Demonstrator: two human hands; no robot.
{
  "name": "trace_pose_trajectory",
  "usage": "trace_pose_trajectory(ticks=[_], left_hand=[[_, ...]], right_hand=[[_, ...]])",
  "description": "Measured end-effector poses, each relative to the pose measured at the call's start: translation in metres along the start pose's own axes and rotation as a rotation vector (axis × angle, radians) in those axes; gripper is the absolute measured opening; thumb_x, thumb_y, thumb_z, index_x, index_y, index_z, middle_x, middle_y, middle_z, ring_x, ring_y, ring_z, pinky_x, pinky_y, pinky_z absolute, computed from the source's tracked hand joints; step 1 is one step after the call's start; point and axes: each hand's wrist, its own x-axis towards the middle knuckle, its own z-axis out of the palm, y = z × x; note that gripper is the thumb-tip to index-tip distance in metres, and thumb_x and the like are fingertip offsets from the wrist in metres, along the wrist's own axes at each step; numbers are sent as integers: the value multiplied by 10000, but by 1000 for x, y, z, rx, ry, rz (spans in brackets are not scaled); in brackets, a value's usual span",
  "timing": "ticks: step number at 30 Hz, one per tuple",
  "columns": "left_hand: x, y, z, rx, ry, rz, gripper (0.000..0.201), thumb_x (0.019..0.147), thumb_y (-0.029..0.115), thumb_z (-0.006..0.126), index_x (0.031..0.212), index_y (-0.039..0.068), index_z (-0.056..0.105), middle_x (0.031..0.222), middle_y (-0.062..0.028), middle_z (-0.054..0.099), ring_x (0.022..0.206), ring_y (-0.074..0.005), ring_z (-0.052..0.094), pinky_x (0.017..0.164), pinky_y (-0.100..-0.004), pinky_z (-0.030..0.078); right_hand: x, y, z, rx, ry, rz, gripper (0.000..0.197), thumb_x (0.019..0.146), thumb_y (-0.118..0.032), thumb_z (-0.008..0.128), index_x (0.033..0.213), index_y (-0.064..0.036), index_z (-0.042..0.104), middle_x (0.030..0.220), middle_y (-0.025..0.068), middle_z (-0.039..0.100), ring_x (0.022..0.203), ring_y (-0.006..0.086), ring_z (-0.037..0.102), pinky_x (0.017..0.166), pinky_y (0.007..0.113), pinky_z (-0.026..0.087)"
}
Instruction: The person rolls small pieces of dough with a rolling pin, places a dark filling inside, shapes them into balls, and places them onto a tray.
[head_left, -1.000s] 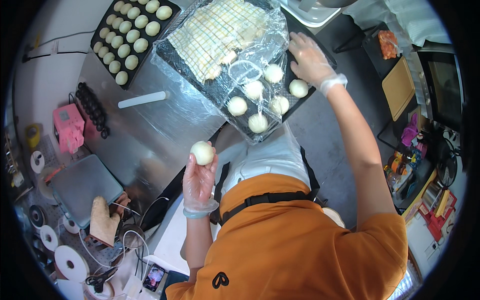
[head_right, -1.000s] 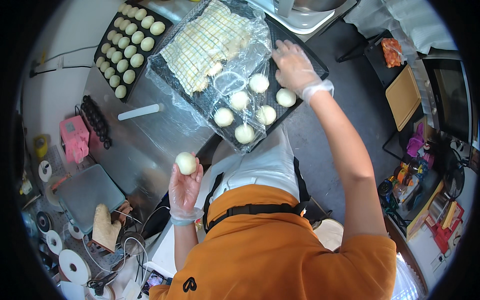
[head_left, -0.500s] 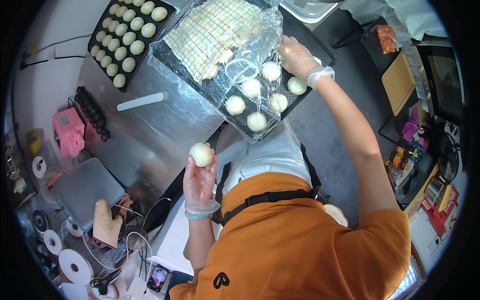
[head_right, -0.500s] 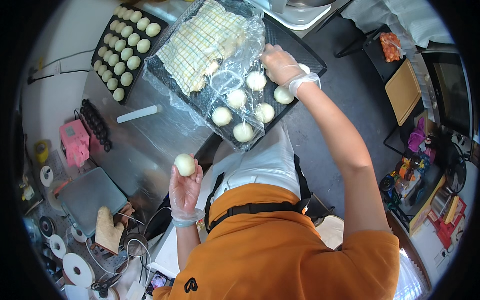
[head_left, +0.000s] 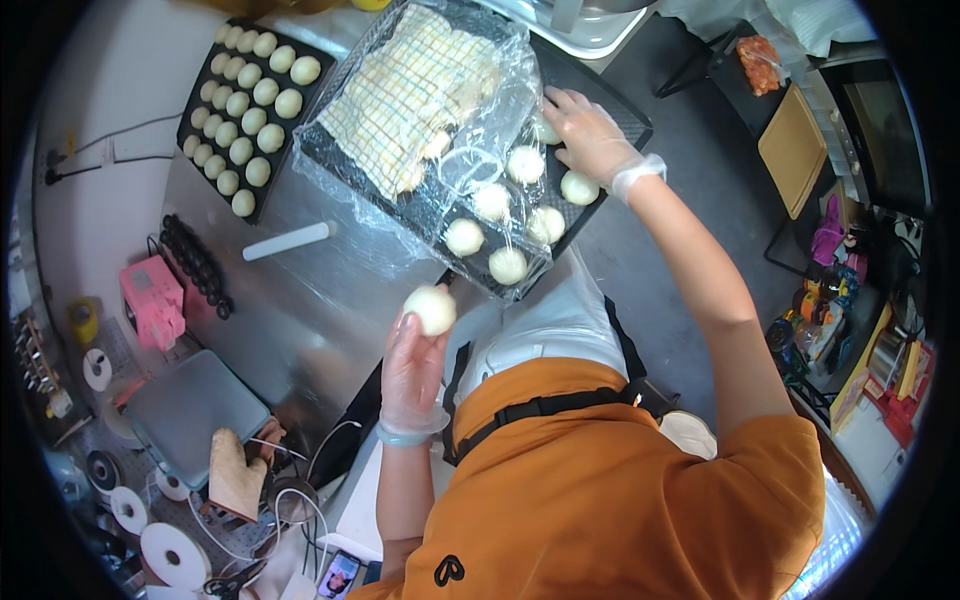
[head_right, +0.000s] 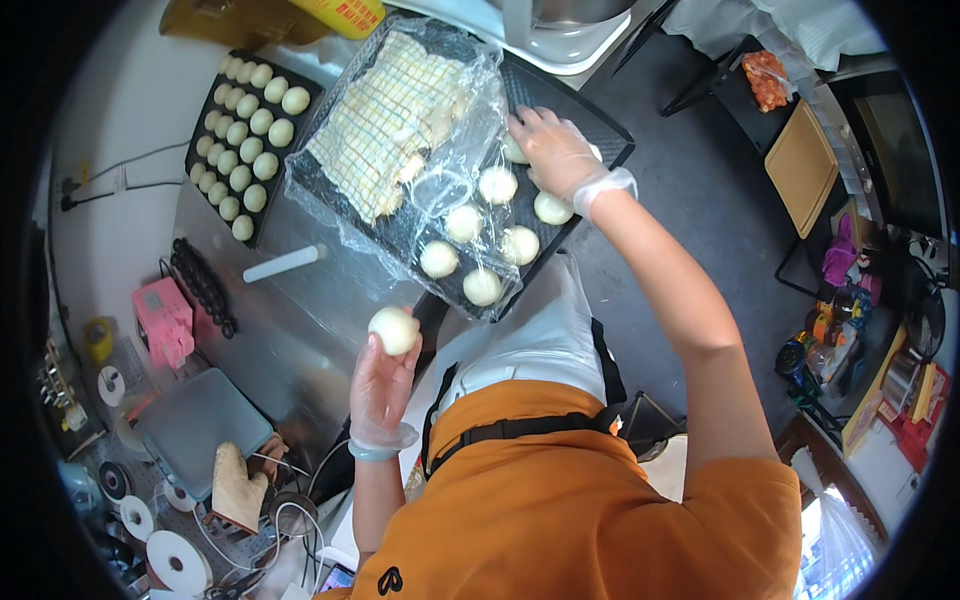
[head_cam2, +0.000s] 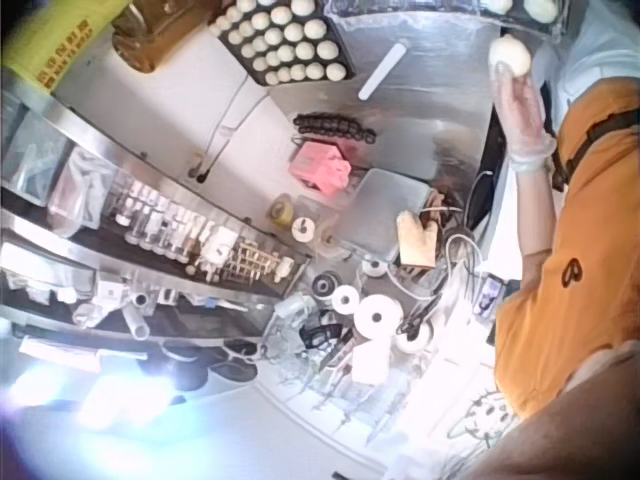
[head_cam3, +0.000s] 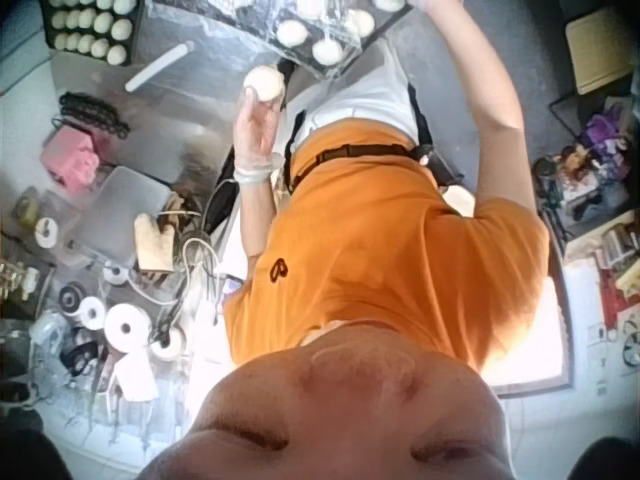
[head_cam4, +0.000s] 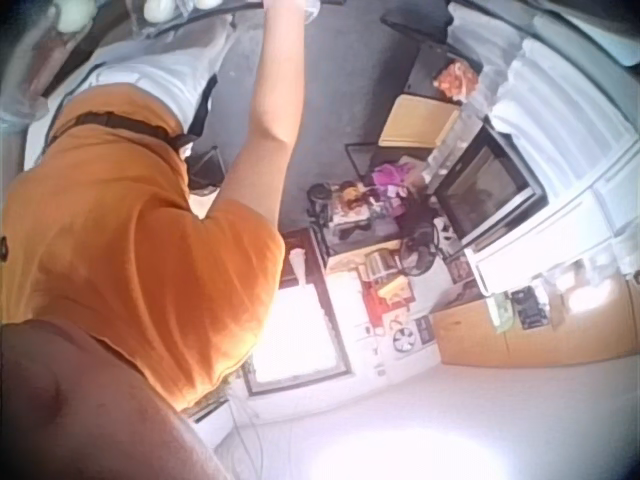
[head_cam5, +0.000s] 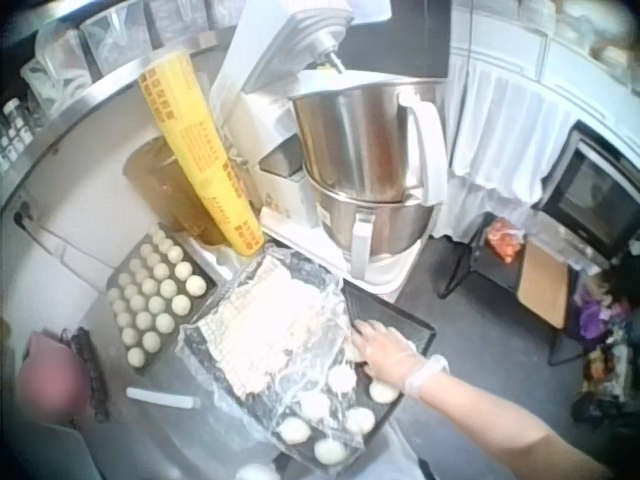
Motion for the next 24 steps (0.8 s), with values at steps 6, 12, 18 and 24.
trace_pose_trajectory(ticks=[6,12,18,24], left_hand=[[81,3,134,320,-336,13,452,964,78,537,1358,-105,414,1253,-167,569,1154,-211,579,1011,-330,457],[210,-43,216,701,-337,213,356,849,91,714,1152,-50,590,1047,-109,657,938,-150,616,837,-291,499],[291,-51,221,1180,-397,208,370,811,162,753,1089,-52,636,975,-147,696,872,-219,659,798,-330,513],[311,-54,225,1296,-394,73,414,810,205,744,1118,-53,643,1042,-184,696,960,-278,664,864,-364,500]], right_hand=[[-40,17,-27,98,-26,293,734,730,-185,750,1367,4,439,1381,228,460,1283,381,438,1056,462,396],[-56,18,-30,225,136,442,690,747,-155,747,1351,7,454,1372,219,469,1267,377,457,1054,452,396],[-63,29,-28,277,230,474,650,776,-151,718,1348,8,453,1376,207,461,1260,365,458,1058,443,388],[-72,40,-29,293,234,507,627,794,-170,700,1343,15,461,1368,205,466,1241,362,471,1053,442,393]])
